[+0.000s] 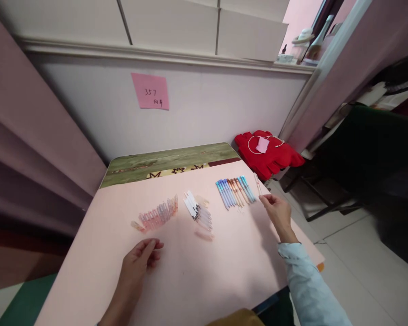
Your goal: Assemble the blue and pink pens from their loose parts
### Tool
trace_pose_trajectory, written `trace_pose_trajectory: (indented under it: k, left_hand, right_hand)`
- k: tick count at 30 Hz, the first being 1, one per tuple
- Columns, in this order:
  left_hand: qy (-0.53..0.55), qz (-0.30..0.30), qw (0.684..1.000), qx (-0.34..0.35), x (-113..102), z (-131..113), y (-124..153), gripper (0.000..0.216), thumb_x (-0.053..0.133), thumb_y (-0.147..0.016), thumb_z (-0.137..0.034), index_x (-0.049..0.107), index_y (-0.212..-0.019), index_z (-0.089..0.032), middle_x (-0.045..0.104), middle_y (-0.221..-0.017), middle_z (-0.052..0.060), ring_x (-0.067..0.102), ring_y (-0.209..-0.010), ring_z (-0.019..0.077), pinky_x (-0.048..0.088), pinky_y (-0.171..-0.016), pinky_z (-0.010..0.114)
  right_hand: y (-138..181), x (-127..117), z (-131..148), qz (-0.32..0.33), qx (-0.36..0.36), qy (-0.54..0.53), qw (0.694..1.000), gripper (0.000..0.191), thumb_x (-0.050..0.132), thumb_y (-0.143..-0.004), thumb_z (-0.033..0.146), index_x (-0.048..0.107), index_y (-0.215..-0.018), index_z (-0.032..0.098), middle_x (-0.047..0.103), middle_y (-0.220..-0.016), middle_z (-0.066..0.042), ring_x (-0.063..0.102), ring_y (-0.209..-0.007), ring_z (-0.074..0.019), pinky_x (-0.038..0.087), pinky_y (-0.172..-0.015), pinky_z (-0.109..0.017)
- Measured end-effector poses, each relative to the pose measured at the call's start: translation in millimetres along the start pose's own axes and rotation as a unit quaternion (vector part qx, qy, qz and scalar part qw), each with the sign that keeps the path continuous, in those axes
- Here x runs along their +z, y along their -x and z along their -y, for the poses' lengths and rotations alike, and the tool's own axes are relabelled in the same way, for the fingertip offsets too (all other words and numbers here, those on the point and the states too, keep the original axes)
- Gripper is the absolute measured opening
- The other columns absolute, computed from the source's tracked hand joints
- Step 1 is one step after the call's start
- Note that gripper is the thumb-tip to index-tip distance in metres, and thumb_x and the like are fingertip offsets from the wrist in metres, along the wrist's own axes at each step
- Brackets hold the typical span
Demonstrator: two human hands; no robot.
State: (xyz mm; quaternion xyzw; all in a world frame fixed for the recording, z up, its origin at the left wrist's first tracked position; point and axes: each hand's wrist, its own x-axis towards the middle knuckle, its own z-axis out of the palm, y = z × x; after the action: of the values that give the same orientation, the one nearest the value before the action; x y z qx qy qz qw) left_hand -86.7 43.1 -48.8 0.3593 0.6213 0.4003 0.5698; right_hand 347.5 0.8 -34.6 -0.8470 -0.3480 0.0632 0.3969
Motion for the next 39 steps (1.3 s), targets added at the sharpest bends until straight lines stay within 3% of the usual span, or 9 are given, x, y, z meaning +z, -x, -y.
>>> trace_pose_trajectory:
  k: [4,10,19,28,34,39]
  left_hand:
    - [0.007,0.003,1.000,-0.007,4,3,-1,0.052,0.084,-0.057,-0.053,0.071,-0.087,-0.014,0.074,-0.086,0.010,0.057,-0.061,0.0133,0.046,-0.051,0.023]
    - [0.003,-0.002,1.000,-0.001,6,5,1,0.050,0.083,-0.058,-0.052,0.070,-0.087,-0.013,0.073,-0.084,0.010,0.055,-0.059,0.0126,0.044,-0.050,0.022]
    - [-0.012,0.019,1.000,0.019,18,6,13,0.044,0.080,-0.063,-0.050,0.070,-0.086,-0.013,0.073,-0.083,0.009,0.056,-0.061,0.0133,0.045,-0.053,0.024]
    - [0.019,-0.024,0.999,0.025,-14,6,16,0.037,0.080,-0.062,-0.044,0.067,-0.080,-0.014,0.071,-0.075,0.007,0.054,-0.052,0.0102,0.039,-0.047,0.022]
    - [0.054,-0.094,0.992,0.071,-44,0,-8,0.037,0.082,-0.056,-0.034,0.064,-0.082,-0.015,0.062,-0.062,-0.001,0.052,-0.049,0.0095,0.038,-0.047,0.021]
    - [-0.038,-0.113,0.988,0.101,-48,-14,-40,0.029,0.077,-0.062,-0.037,0.060,-0.077,-0.017,0.060,-0.058,-0.001,0.055,-0.046,0.0132,0.041,-0.047,0.025]
  right_hand:
    - [5,-13,-17,0.025,-0.020,0.100,0.995,0.039,0.057,-0.077,0.055,0.075,-0.080,0.020,0.071,-0.069,-0.005,0.062,-0.065,-0.0217,0.037,-0.058,-0.029]
    - [51,-33,-44,0.077,0.005,0.176,0.981,0.031,0.055,-0.081,0.049,0.074,-0.087,0.025,0.074,-0.081,-0.003,0.064,-0.073,-0.0208,0.037,-0.060,-0.028]
    - [69,-33,-48,0.088,-0.022,0.246,0.965,0.032,0.050,-0.088,0.046,0.073,-0.096,0.024,0.074,-0.096,-0.004,0.065,-0.084,-0.0217,0.038,-0.064,-0.029]
    - [68,-32,-60,0.120,-0.029,0.299,0.946,0.046,0.042,-0.087,0.057,0.073,-0.101,0.026,0.074,-0.100,-0.010,0.067,-0.081,-0.0295,0.042,-0.062,-0.036]
    - [67,-32,-55,0.153,0.010,0.327,0.933,0.050,0.043,-0.082,0.062,0.075,-0.101,0.028,0.074,-0.094,-0.014,0.067,-0.079,-0.0354,0.045,-0.061,-0.041]
    - [76,-35,-55,0.157,0.008,0.317,0.935,0.048,0.046,-0.081,0.063,0.075,-0.100,0.030,0.075,-0.093,-0.014,0.067,-0.076,-0.0362,0.045,-0.061,-0.043]
